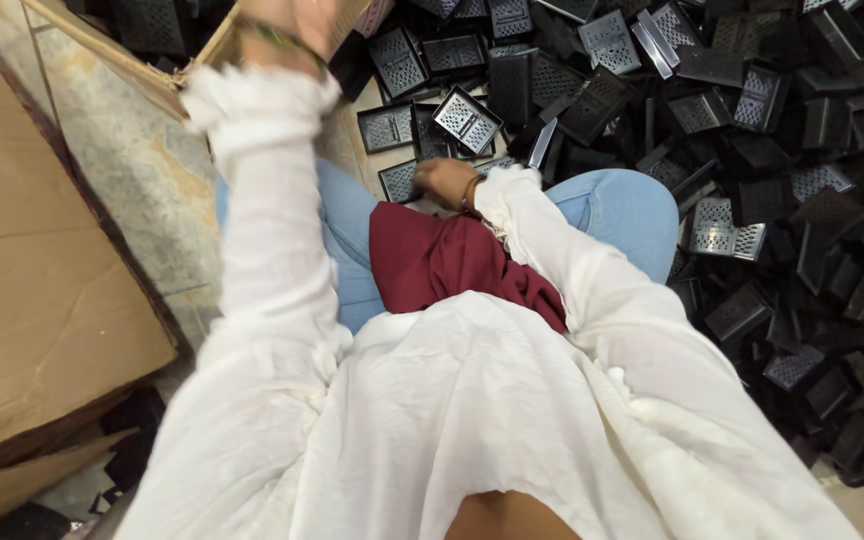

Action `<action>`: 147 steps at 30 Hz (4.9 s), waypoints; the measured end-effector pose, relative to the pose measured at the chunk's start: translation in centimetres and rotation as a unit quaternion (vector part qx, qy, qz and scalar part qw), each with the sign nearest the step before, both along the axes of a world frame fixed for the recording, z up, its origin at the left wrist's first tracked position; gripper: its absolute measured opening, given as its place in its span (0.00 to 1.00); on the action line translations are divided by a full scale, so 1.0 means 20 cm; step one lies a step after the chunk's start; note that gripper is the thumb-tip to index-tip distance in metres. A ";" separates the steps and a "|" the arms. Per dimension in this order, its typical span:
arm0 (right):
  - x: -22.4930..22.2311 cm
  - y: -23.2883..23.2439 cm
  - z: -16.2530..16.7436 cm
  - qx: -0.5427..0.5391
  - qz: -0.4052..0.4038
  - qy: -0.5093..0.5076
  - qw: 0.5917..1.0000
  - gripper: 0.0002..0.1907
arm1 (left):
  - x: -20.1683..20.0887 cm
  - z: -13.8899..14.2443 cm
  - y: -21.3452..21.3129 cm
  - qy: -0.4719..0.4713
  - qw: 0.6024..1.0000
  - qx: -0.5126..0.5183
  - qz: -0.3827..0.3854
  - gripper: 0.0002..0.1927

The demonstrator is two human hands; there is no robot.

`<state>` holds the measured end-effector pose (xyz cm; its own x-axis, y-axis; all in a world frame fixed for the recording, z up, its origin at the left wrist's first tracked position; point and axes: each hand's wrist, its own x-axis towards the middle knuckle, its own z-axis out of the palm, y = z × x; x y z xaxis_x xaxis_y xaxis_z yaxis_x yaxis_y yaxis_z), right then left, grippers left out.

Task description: The person sits on the floor and repeatedly picks up small black plastic parts from a pile, inspects them by turning them over, and places them into a cardboard box. The person handles the parts one at a time throughout the clip.

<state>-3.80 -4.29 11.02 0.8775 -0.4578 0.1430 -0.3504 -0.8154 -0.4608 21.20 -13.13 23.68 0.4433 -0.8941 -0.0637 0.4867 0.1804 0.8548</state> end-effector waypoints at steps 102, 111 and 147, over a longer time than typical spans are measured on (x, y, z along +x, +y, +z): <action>-0.16 0.08 0.41 -0.124 -0.339 -0.168 0.917 0.27 | -0.58 -0.47 0.15 -0.049 0.989 0.073 -0.120 0.44; -0.16 0.09 0.44 -0.225 -0.412 -0.056 0.881 0.24 | -0.51 -0.50 0.10 -0.221 0.973 0.064 0.011 0.38; -0.15 -0.12 0.19 0.510 -0.250 -0.387 0.726 0.32 | -0.32 -0.36 0.09 0.125 0.988 0.084 -0.039 0.44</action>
